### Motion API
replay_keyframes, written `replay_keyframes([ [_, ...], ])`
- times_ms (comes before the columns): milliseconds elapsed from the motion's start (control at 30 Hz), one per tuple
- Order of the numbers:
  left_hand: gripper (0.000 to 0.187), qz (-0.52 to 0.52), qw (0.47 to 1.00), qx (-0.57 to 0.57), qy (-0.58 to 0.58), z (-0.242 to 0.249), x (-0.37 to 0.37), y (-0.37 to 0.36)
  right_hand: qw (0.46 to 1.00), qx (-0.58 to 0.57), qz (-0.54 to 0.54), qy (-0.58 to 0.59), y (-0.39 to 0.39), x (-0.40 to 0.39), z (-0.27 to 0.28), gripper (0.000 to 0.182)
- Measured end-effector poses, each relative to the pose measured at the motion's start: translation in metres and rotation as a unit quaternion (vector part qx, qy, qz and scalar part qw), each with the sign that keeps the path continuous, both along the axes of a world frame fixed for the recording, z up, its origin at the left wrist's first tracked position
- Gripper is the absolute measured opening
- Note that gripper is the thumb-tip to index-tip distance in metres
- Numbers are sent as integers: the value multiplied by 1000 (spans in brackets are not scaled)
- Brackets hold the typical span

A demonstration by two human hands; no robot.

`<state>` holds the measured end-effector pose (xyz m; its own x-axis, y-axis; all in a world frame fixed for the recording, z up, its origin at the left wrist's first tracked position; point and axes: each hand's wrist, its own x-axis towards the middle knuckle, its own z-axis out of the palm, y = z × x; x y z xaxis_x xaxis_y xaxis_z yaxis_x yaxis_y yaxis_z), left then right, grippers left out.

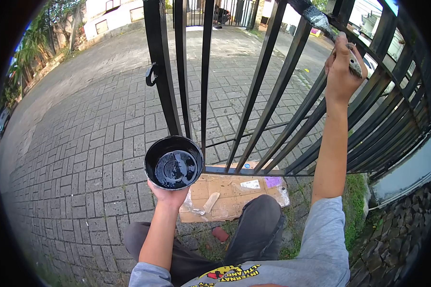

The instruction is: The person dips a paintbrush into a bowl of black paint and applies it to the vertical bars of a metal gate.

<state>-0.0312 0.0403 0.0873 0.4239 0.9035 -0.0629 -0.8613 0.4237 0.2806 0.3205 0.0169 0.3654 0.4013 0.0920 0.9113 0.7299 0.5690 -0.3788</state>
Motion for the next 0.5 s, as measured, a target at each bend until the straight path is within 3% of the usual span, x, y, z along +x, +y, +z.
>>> replay_keyframes([
  [100,74,-4,1000,-10,-7,0,-1,-1,991,-112,-60,-27,5,5,-3,35],
  [200,75,-5,1000,-15,-17,2,0,0,974,-218,-37,-54,-14,-7,3,33],
  [333,74,3,1000,-14,-22,-1,-1,1,995,-96,14,-4,-17,-23,18,33],
  [433,74,4,1000,-15,-25,1,0,0,992,-60,-67,-90,-1,-20,18,34],
  [467,74,6,1000,-14,-24,1,0,0,977,10,-162,-138,14,-8,3,32],
  [500,73,8,1000,-14,-24,1,0,0,974,-50,-152,-157,8,-10,3,32],
])
